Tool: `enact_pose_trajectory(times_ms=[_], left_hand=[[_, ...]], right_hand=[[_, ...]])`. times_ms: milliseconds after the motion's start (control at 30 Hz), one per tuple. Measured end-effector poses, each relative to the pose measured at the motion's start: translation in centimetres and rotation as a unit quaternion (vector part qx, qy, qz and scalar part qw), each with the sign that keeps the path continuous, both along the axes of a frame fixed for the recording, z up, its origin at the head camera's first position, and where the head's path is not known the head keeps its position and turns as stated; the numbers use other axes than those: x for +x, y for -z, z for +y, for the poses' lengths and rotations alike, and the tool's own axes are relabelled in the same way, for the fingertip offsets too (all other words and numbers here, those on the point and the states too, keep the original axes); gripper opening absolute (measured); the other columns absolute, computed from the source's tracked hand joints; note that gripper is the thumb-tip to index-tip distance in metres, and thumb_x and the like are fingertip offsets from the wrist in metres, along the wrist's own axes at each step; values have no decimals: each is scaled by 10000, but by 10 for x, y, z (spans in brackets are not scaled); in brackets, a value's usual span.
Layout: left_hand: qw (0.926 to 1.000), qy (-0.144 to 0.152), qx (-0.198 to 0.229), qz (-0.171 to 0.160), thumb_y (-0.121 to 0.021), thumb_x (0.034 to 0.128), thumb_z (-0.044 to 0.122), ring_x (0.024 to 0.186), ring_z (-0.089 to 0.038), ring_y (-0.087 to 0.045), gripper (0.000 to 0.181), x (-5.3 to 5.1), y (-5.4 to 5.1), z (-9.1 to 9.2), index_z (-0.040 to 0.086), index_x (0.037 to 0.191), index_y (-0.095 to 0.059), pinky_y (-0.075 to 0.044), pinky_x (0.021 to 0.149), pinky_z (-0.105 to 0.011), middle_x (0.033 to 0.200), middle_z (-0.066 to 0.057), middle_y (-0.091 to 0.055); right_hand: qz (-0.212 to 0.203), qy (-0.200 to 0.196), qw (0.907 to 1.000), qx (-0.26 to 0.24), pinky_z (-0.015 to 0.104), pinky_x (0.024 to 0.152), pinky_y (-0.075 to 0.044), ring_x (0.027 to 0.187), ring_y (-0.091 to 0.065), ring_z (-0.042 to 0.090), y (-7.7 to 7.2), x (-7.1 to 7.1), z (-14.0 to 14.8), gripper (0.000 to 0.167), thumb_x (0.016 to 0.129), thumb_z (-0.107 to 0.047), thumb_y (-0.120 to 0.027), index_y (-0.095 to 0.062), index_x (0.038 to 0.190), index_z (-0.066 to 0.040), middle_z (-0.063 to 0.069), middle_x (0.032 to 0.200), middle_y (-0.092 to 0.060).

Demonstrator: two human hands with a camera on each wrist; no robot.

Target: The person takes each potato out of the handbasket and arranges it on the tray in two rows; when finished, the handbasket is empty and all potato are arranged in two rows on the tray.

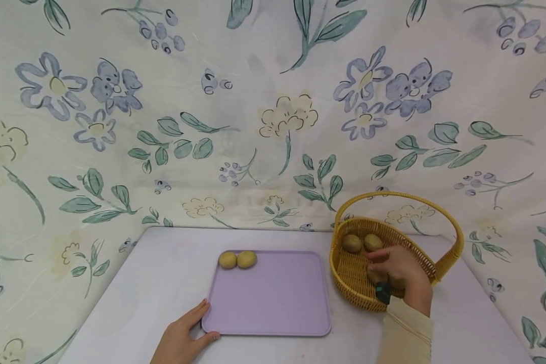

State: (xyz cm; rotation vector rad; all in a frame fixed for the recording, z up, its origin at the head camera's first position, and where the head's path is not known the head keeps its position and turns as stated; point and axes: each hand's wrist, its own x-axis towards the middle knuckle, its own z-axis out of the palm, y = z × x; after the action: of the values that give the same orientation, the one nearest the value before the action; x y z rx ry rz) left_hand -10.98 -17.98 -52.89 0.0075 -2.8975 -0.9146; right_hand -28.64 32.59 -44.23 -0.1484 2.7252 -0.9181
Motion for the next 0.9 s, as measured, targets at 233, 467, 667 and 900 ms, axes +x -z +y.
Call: enact_pose_trajectory(times_ms=[233, 467, 667, 900], left_hand=[[10000, -1, 2, -28, -847, 743, 523, 1315, -338, -611, 818, 1, -2, 0, 38, 1367, -637, -531, 1076, -498, 1446, -110, -619], [10000, 6, -9, 22, -849, 742, 516, 1312, -340, -612, 813, 1, -2, -1, 33, 1362, -640, -531, 1076, -500, 1442, -115, -619], [10000, -1, -17, 11, -848, 740, 520, 1315, -337, -610, 814, 1, -1, -1, 36, 1361, -642, -530, 1078, -498, 1442, -110, -622], [10000, 29, -28, -51, -843, 746, 527, 1319, -336, -608, 818, 1, 0, -1, 38, 1368, -636, -528, 1080, -500, 1451, -109, -615]], right_hand=[[-232, 185, 9995, 68, 522, 1017, -546, 1329, -532, 437, 1, 3, 1, 564, 854, -374, -829, -697, 1300, -55, 182, 1379, -653], [-212, 111, 9997, 106, 541, 996, -553, 1308, -539, 476, 1, 3, 0, 559, 842, -376, -839, -709, 1279, -52, 201, 1378, -647], [-125, -60, 9995, 279, 573, 1001, -543, 1303, -539, 498, 4, 2, 1, 551, 835, -391, -840, -723, 1258, -58, 237, 1388, -627], [-260, -22, 9996, -98, 517, 1011, -557, 1299, -558, 408, 8, 1, 1, 579, 841, -351, -842, -688, 1311, -49, 192, 1353, -669]])
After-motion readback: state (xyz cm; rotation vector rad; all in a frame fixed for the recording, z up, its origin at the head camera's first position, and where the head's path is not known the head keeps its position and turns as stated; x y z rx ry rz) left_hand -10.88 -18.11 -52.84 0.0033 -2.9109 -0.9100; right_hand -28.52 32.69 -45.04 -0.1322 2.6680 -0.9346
